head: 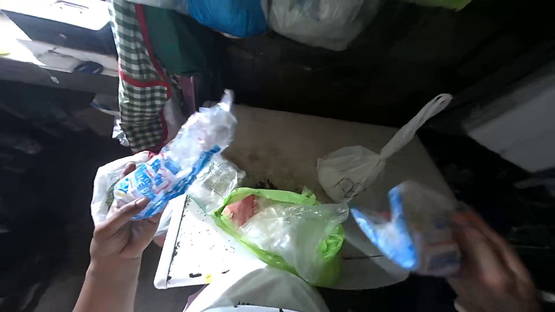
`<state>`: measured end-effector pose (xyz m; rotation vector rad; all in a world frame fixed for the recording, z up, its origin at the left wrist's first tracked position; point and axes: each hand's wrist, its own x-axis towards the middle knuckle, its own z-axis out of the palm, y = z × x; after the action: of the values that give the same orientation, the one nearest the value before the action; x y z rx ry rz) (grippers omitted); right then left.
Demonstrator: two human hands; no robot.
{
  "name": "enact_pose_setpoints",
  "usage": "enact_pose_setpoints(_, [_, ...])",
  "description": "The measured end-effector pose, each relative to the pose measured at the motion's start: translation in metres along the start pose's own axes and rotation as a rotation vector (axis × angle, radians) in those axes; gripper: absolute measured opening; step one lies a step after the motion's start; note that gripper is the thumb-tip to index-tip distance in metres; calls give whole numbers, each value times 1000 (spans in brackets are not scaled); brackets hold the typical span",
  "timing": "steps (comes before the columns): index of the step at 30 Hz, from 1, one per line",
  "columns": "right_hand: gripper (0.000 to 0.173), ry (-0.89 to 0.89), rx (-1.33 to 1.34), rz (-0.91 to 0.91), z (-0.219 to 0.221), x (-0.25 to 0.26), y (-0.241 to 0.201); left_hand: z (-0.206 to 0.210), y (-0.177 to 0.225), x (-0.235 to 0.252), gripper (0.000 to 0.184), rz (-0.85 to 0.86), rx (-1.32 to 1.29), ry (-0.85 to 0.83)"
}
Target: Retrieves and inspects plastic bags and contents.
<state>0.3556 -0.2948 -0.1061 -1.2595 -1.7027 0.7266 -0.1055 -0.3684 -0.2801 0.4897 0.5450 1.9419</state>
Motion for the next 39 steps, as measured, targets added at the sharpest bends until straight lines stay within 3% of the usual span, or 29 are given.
enact_pose_setpoints(3, [32,122,24,-104,3,14,-3,12,-8,6,69,-15,16,-80])
enact_pose_setpoints(5, [26,218,-40,-145,19,22,-14,25,-12,8,74,-21,28,-89])
enact_pose_setpoints(7, [27,225,101,-112,41,26,-21,40,-17,9,77,-20,62,-92])
enact_pose_setpoints(11, [25,4,715,106,110,31,-25,75,-47,4,76,40,109,-3])
enact_pose_setpoints(13, [38,-163,993,324,155,32,-33,92,-65,-4,71,60,47,-17])
enact_pose_setpoints(15, [49,-292,1140,499,189,32,-37,105,-78,-9,68,91,-40,-53])
enact_pose_setpoints(16, [44,-306,1160,540,202,32,-36,106,-83,-9,75,123,-48,-68])
enact_pose_setpoints(18, [36,-281,1052,519,219,32,-34,102,-91,-8,91,209,28,-78])
enact_pose_setpoints(20, [57,-274,849,377,229,33,-32,104,-92,-4,105,258,154,-8])
enact_pose_setpoints(21, [62,-274,709,223,234,34,-30,108,-91,-1,108,257,196,51])
enact_pose_setpoints(23, [50,-170,334,-188,242,39,-25,116,-87,11,99,248,243,156])
enact_pose_setpoints(25, [40,-83,141,-398,241,47,-29,121,-80,26,87,215,236,183])
enact_pose_setpoints(29, [67,-354,95,-330,180,63,-38,108,-64,73,65,153,236,162])
enact_pose_setpoints(30, [63,-357,69,-351,158,63,-35,95,-63,91,59,124,209,187])
enact_pose_setpoints(33, [26,-275,-173,-391,98,51,-13,38,-70,148,39,-76,219,308])
enact_pose_setpoints(36, [27,-349,-460,-300,70,25,17,-23,-99,187,55,-272,469,521])
enact_pose_setpoints(39, [20,-374,-587,-132,75,0,40,-50,-121,198,81,-381,1005,593])
